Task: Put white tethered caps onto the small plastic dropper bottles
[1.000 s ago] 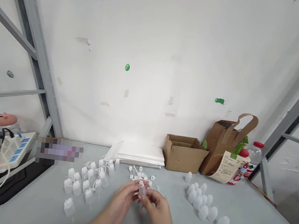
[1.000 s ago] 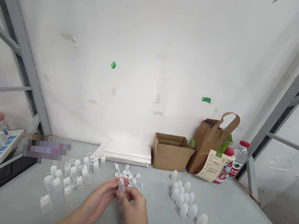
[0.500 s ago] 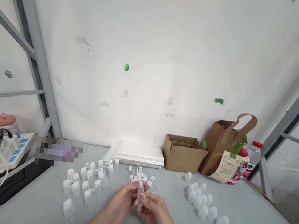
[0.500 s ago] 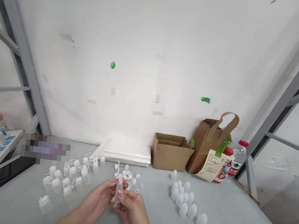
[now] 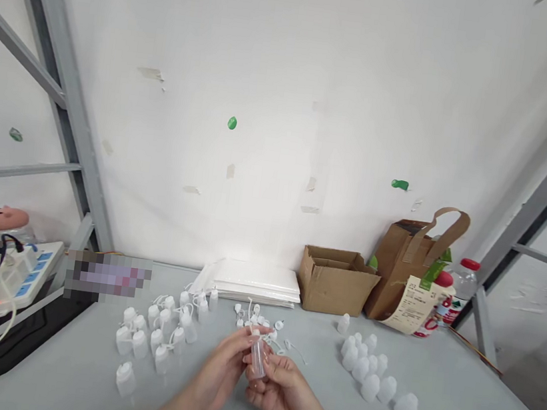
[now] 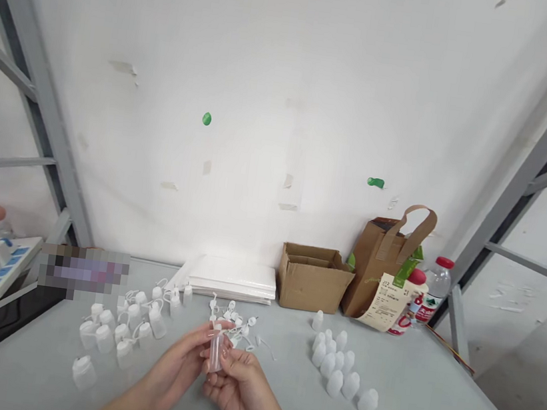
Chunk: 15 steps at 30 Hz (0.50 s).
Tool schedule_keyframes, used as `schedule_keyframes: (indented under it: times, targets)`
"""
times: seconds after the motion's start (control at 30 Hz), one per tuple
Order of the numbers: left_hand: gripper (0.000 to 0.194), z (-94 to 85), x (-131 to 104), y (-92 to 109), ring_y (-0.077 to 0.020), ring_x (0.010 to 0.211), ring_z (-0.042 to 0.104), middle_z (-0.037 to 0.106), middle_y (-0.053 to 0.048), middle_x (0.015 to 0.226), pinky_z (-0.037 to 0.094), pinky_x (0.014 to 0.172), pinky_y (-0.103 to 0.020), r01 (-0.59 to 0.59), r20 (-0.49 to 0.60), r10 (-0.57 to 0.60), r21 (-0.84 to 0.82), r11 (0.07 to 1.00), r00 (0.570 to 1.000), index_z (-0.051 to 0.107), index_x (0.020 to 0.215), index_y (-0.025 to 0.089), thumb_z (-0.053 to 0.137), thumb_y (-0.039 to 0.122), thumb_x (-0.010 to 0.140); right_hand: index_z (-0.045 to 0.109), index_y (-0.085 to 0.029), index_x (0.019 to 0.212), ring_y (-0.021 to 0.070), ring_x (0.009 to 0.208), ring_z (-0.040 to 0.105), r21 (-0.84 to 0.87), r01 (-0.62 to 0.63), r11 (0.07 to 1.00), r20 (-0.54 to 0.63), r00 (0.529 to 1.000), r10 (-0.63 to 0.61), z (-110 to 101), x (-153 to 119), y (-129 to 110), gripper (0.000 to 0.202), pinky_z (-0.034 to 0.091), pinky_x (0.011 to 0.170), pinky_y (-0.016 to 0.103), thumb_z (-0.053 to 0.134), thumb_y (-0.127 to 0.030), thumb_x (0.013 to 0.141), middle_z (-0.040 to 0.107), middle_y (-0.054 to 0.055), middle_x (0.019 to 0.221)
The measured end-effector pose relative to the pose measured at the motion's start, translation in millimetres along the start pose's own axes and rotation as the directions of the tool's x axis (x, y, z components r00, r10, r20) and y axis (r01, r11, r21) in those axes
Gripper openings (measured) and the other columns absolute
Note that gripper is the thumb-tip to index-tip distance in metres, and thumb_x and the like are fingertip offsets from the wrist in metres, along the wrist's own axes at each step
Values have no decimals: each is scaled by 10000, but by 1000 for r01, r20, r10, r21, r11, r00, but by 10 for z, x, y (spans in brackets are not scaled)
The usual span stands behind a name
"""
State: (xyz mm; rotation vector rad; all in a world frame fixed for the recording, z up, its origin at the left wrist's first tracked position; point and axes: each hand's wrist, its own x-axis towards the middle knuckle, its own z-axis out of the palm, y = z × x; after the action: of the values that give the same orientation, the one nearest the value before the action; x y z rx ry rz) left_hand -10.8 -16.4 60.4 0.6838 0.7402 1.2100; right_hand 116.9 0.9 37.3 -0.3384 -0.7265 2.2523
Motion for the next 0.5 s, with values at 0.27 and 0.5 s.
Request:
schedule_keyframes:
  times: [0.27, 0.5]
  targets:
    - [208, -36, 58, -23, -117, 667, 539, 612, -41, 777, 412, 639, -223, -17, 18, 16, 22, 1000, 1000, 643, 748, 131, 644, 336, 714, 671, -48, 680, 67, 551, 459, -94, 38, 995, -28, 999, -41, -4, 5, 17, 166, 357, 566, 193, 727, -204, 673, 571, 43, 643]
    - [243, 28, -2, 56, -130, 684, 538, 616, -45, 757, 402, 671, -235, -10, 37, 7, 72, 997, 999, 661, 725, 128, 665, 368, 686, 654, -77, 652, 54, 510, 415, -62, 31, 998, 22, 999, -29, 69, -29, -9, 190, 350, 551, 197, 739, -247, 662, 514, 0, 600]
